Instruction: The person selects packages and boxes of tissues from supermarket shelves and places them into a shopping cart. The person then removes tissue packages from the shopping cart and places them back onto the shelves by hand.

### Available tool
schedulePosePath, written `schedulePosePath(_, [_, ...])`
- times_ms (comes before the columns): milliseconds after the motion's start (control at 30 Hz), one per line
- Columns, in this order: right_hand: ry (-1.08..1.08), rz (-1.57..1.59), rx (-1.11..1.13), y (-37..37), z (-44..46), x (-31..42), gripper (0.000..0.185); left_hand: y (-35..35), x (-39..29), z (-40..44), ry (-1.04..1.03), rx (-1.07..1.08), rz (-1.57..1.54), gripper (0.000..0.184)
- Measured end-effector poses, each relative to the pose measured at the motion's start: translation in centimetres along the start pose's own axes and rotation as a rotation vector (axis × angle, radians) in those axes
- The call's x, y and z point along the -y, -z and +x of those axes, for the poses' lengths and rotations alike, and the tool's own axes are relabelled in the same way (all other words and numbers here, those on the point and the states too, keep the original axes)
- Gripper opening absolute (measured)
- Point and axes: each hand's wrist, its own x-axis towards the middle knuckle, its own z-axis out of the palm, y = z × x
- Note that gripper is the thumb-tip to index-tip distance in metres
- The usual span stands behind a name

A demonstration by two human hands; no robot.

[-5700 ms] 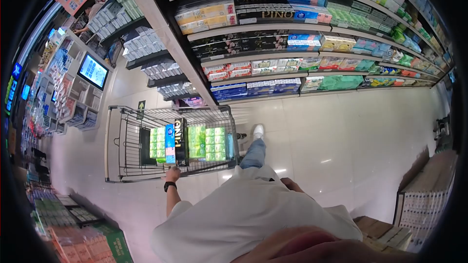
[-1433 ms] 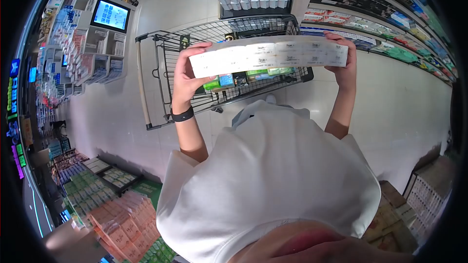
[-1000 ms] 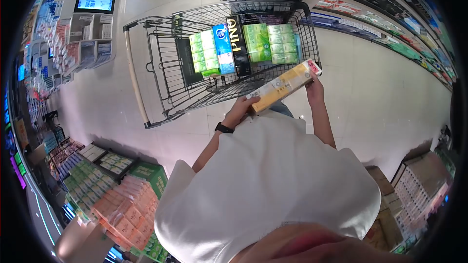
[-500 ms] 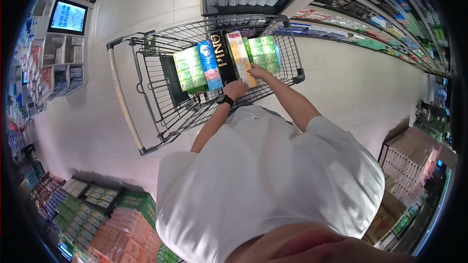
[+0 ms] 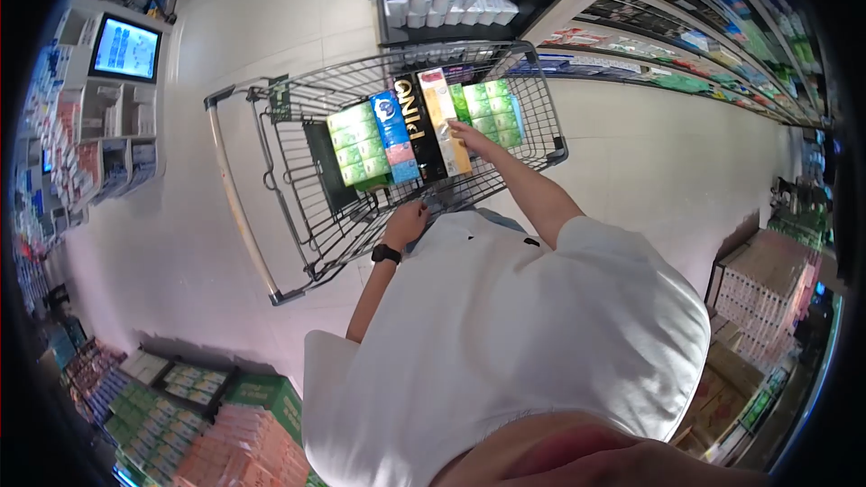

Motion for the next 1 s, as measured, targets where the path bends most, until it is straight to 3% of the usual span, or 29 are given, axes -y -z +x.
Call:
schedulePosePath(67, [-0.017,-0.056,-0.082,-0.4,-1.4,0.6,0.052,-1.0,-0.5,0.7,-0.069,0.006,0.058,0.035])
schedulePosePath(100, [0.184,-0.184,-0.102,-0.2,-1.9,-0.4,0.053,-1.2,-0.9,1.2,-0.128,0.085,0.121,0.03])
schedulePosePath(167, [0.073,-0.422,-0.105,-0.8,-5.0,0.2,0.054,-2.9,0.4,1.7,-0.609,-0.027,0.453,0.019])
schedulePosePath(233, [0.017,-0.557,-0.134,-1.7,-8.6,-0.4,0.047,-5.1,2.9,3.2,-0.555,-0.007,0.392,0.03])
schedulePosePath(267, [0.121,-0.674,-0.183,-2.1,-10.5,-1.1,0.04,-3.9,1.0,3.2,-0.432,0.049,0.292,0.035])
schedulePosePath(333, [-0.017,-1.075,-0.084,-2.5,-13.1,-1.8,0.033,-3.6,0.1,3.7,-0.483,0.077,0.188,0.039])
schedulePosePath(433, [0.082,-0.995,-0.358,-3.9,-16.2,-1.5,0.026,-2.5,-3.2,3.5,-0.499,0.208,0.359,0.042])
schedulePosePath(567, [0.2,-1.044,-0.322,-4.4,-19.2,-1.9,0.026,-4.3,-4.6,4.6,-0.46,0.329,0.58,0.042])
schedulePosePath(667, [0.291,-1.02,-0.397,-4.6,-19.6,-3.6,0.026,-6.4,-5.2,4.9,-0.464,0.271,0.661,0.036])
schedulePosePath(733, [0.305,-1.038,-0.396,-4.6,-20.2,-4.0,0.028,-7.9,-5.0,4.1,-0.46,0.064,0.599,0.03])
schedulePosePath(900, [0.26,-1.033,-0.26,-4.3,-24.8,-4.8,0.032,-10.0,-7.6,1.9,-0.244,0.024,0.613,0.024])
schedulePosePath(967, [0.507,-1.153,-0.439,-5.7,-26.6,-7.8,0.033,-10.4,-7.5,0.1,-0.162,-0.008,0.638,0.026])
schedulePosePath(1000, [0.53,-1.15,-0.421,-5.6,-27.7,-9.2,0.033,-11.2,-7.9,-0.3,-0.126,-0.032,0.655,0.027])
